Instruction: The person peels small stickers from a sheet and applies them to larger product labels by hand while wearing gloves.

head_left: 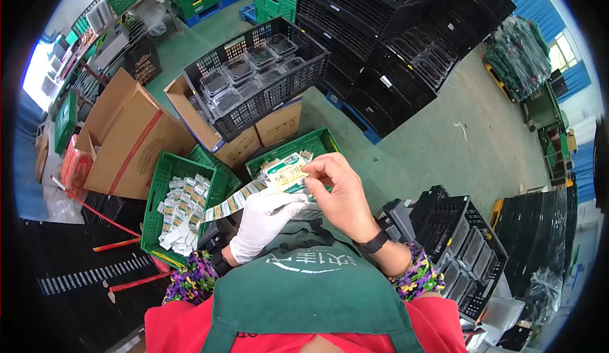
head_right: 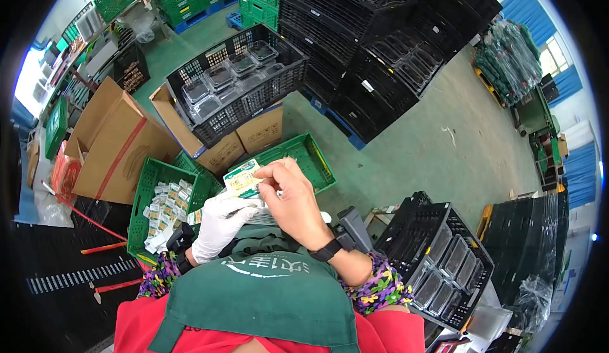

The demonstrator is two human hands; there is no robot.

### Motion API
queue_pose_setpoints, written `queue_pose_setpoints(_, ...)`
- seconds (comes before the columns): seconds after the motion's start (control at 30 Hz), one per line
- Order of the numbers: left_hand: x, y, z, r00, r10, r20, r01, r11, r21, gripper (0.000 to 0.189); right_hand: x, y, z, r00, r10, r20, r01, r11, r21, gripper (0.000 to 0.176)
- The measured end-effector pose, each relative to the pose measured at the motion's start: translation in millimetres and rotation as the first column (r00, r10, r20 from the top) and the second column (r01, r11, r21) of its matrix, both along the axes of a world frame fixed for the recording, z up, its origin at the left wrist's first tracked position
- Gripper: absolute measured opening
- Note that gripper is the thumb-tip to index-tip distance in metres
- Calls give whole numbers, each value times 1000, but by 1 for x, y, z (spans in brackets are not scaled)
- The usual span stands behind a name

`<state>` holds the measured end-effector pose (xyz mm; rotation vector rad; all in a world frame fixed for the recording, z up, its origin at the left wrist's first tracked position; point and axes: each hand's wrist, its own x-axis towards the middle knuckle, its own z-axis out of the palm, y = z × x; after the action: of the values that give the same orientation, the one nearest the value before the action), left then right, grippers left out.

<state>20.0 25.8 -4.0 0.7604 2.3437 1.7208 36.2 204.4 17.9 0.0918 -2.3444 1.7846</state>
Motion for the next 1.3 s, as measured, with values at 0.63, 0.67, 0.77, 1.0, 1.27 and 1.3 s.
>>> queue_pose_setpoints(0.63,-2,0,-2,999,42,-27,-44,998,-54,14,5,15,25,969,215,120,-233,959,163,10)
queue_pose_setpoints(0.67,-2,1,2,1000,22,0,-22,998,-55,15,5,15,23,970,213,119,-231,959,164,10)
queue_pose_setpoints(0.77,-3,2,3,1000,18,14,-17,998,-68,15,4,14,17,976,211,49,-216,935,281,9)
queue_pose_setpoints(1.0,-16,-3,-5,998,49,45,-51,997,53,13,-1,28,24,942,322,91,-313,944,-102,17)
queue_pose_setpoints(1.27,-12,-1,-1,958,-286,-9,286,958,1,17,-34,33,12,924,316,217,-190,869,-457,14)
queue_pose_setpoints(1.3,-8,-1,-7,947,-296,123,301,954,-18,17,-46,38,9,958,237,161,-144,884,-445,11)
